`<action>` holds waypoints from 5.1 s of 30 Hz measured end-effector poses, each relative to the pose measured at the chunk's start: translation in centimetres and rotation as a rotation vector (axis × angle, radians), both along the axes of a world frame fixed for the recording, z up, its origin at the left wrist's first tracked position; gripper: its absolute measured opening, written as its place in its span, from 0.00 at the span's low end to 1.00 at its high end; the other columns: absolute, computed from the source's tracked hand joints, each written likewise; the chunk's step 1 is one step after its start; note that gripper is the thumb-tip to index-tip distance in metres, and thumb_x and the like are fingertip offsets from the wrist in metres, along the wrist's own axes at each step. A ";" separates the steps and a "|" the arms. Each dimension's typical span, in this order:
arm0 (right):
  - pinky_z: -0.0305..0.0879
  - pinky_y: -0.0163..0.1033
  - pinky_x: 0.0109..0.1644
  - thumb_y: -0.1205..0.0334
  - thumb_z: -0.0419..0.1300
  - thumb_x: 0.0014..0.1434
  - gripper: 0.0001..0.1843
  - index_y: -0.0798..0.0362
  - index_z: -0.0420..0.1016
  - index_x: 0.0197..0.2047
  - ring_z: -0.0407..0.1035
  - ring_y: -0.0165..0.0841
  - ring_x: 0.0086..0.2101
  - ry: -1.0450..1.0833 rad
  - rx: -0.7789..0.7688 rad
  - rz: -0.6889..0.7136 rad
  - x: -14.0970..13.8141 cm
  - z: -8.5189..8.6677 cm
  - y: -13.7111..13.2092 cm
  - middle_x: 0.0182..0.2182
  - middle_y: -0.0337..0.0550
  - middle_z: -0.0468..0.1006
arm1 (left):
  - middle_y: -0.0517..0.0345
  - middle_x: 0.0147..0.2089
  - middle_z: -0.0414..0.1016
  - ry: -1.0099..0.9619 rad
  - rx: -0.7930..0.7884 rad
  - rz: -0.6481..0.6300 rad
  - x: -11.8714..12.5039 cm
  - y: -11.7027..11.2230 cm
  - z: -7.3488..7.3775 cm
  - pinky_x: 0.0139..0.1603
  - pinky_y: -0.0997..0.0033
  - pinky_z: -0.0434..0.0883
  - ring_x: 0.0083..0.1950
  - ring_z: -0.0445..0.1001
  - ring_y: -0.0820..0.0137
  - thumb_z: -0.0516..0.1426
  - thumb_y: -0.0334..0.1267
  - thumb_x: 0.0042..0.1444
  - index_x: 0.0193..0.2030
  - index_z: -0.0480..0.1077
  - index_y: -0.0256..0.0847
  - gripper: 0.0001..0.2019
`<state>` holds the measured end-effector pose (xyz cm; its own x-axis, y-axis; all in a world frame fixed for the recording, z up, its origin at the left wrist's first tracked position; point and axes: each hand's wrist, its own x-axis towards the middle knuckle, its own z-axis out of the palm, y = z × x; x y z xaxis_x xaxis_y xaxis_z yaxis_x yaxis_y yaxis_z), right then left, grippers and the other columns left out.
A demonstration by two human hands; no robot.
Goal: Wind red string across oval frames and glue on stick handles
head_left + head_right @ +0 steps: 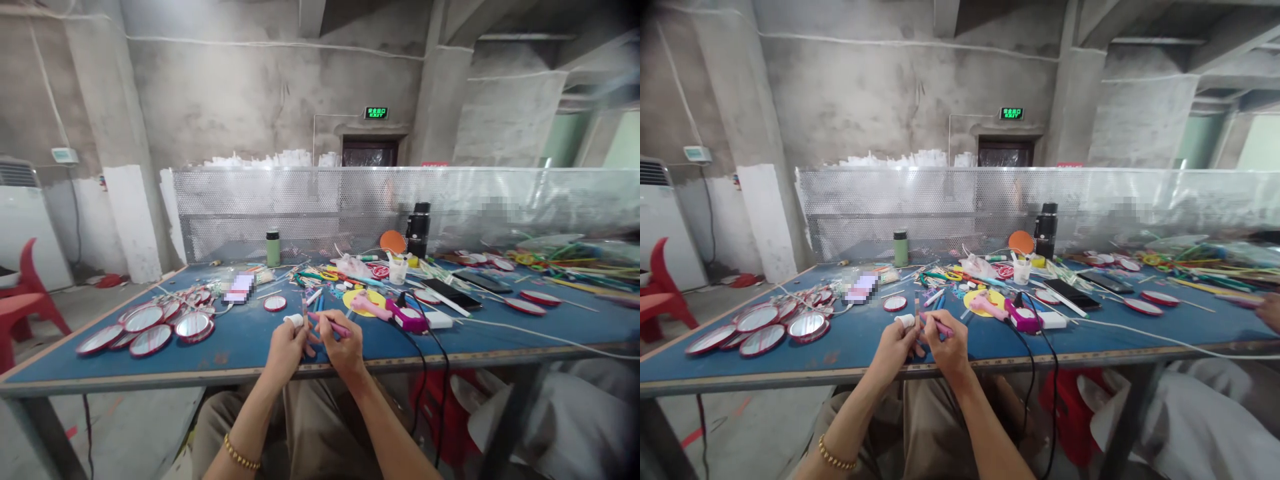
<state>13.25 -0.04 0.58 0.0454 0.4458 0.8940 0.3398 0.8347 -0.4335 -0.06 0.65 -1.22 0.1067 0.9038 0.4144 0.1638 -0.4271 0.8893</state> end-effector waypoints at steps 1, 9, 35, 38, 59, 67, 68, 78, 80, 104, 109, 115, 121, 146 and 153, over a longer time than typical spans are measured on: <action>0.70 0.33 0.34 0.65 0.55 0.64 0.10 0.53 0.76 0.35 0.74 0.30 0.27 -0.009 0.010 0.002 0.0 0.0 0.0 0.28 0.40 0.80 | 0.57 0.26 0.78 0.012 0.015 0.011 0.0 0.0 -0.1 0.21 0.76 0.64 0.21 0.75 0.69 0.51 0.49 0.61 0.35 0.67 0.40 0.14; 0.70 0.33 0.35 0.67 0.55 0.64 0.09 0.53 0.77 0.37 0.74 0.29 0.28 -0.068 0.048 0.019 -0.1 0.4 -0.1 0.27 0.39 0.79 | 0.63 0.19 0.73 0.082 0.086 0.080 0.1 0.1 -0.5 0.26 0.75 0.65 0.22 0.75 0.69 0.51 0.45 0.62 0.32 0.66 0.42 0.11; 0.69 0.33 0.34 0.66 0.54 0.65 0.09 0.53 0.76 0.37 0.73 0.29 0.27 -0.061 0.055 -0.038 -0.1 0.0 -0.1 0.27 0.39 0.78 | 0.61 0.24 0.77 0.077 0.069 0.081 0.0 0.1 -0.5 0.26 0.74 0.65 0.23 0.77 0.69 0.51 0.44 0.60 0.34 0.68 0.43 0.10; 0.70 0.33 0.33 0.66 0.54 0.65 0.09 0.52 0.76 0.37 0.73 0.29 0.26 -0.029 0.044 -0.050 -0.1 -0.1 0.0 0.28 0.39 0.79 | 0.60 0.26 0.78 0.079 0.064 0.082 0.0 0.1 -0.4 0.26 0.74 0.66 0.24 0.77 0.69 0.51 0.44 0.60 0.34 0.68 0.43 0.10; 0.69 0.33 0.35 0.67 0.54 0.65 0.10 0.53 0.76 0.36 0.73 0.29 0.28 -0.138 0.092 -0.039 0.0 0.3 -0.3 0.27 0.40 0.79 | 0.62 0.19 0.72 0.090 0.074 0.086 0.2 -0.4 0.1 0.26 0.75 0.64 0.21 0.74 0.69 0.50 0.47 0.63 0.31 0.66 0.42 0.14; 0.69 0.33 0.33 0.66 0.53 0.65 0.11 0.52 0.76 0.35 0.73 0.29 0.26 -0.155 0.094 -0.060 -0.1 0.3 -0.4 0.26 0.39 0.79 | 0.62 0.18 0.72 0.101 0.078 0.081 0.1 -0.4 0.2 0.27 0.75 0.64 0.22 0.74 0.69 0.49 0.47 0.64 0.31 0.67 0.42 0.15; 0.69 0.33 0.33 0.66 0.53 0.65 0.11 0.52 0.76 0.35 0.73 0.29 0.26 -0.151 0.094 -0.064 -0.1 0.3 -0.4 0.26 0.39 0.78 | 0.62 0.19 0.72 0.096 0.077 0.078 0.1 -0.4 0.2 0.27 0.75 0.64 0.22 0.74 0.69 0.49 0.47 0.64 0.32 0.67 0.42 0.14; 0.69 0.32 0.33 0.66 0.53 0.64 0.11 0.52 0.76 0.34 0.73 0.29 0.25 -0.129 0.118 -0.104 -0.1 0.3 -0.4 0.25 0.39 0.78 | 0.61 0.22 0.75 0.066 0.062 0.069 0.1 -0.4 0.1 0.26 0.75 0.65 0.22 0.75 0.69 0.51 0.47 0.63 0.33 0.67 0.41 0.13; 0.70 0.32 0.33 0.66 0.53 0.64 0.11 0.52 0.76 0.34 0.73 0.29 0.26 -0.122 0.114 -0.107 -0.1 0.3 -0.4 0.25 0.39 0.78 | 0.61 0.22 0.75 0.061 0.058 0.066 0.1 -0.3 0.1 0.25 0.75 0.64 0.22 0.75 0.70 0.51 0.47 0.62 0.34 0.67 0.41 0.13; 0.70 0.34 0.34 0.67 0.54 0.64 0.10 0.51 0.76 0.34 0.75 0.31 0.28 -0.135 0.123 -0.076 0.0 0.1 -0.3 0.28 0.41 0.80 | 0.61 0.19 0.73 0.049 0.022 0.065 0.2 -0.2 -0.1 0.23 0.75 0.62 0.21 0.74 0.68 0.51 0.49 0.62 0.32 0.67 0.42 0.14; 0.69 0.34 0.34 0.67 0.54 0.64 0.09 0.52 0.76 0.35 0.73 0.30 0.27 -0.109 0.113 -0.087 0.1 -0.1 -0.3 0.27 0.40 0.78 | 0.63 0.18 0.72 0.033 -0.003 0.037 0.2 -0.6 0.6 0.21 0.76 0.61 0.20 0.73 0.70 0.51 0.45 0.60 0.34 0.67 0.41 0.11; 0.69 0.33 0.34 0.68 0.54 0.64 0.10 0.53 0.76 0.36 0.73 0.29 0.27 -0.098 0.119 -0.068 0.0 0.0 -0.3 0.27 0.40 0.78 | 0.62 0.18 0.73 0.056 0.006 0.053 0.1 -0.8 0.7 0.22 0.77 0.61 0.19 0.72 0.70 0.52 0.45 0.60 0.33 0.66 0.42 0.11; 0.68 0.32 0.36 0.69 0.55 0.63 0.09 0.54 0.76 0.36 0.74 0.29 0.29 -0.114 0.129 -0.043 0.0 0.0 -0.1 0.29 0.41 0.79 | 0.62 0.18 0.73 0.057 0.004 0.067 0.2 -0.5 0.4 0.23 0.76 0.62 0.20 0.72 0.69 0.51 0.47 0.61 0.33 0.67 0.41 0.13; 0.69 0.33 0.36 0.68 0.54 0.64 0.09 0.53 0.76 0.38 0.73 0.29 0.29 -0.115 0.119 -0.066 0.0 -0.2 0.0 0.28 0.40 0.78 | 0.63 0.18 0.72 0.042 0.024 0.058 0.1 -0.4 0.3 0.23 0.76 0.63 0.20 0.73 0.70 0.51 0.45 0.61 0.31 0.65 0.42 0.12; 0.70 0.33 0.35 0.67 0.54 0.64 0.08 0.53 0.76 0.37 0.73 0.29 0.28 -0.095 0.112 -0.080 -0.1 -0.1 0.0 0.28 0.40 0.78 | 0.62 0.20 0.74 0.040 0.025 0.049 0.1 -0.1 0.0 0.24 0.76 0.64 0.21 0.75 0.69 0.51 0.46 0.61 0.33 0.67 0.42 0.11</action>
<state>13.20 -0.03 0.45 -0.0103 0.3417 0.9397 0.4426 0.8443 -0.3022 0.04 0.52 -1.26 0.0794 0.8979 0.4330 0.2205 -0.4394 0.8708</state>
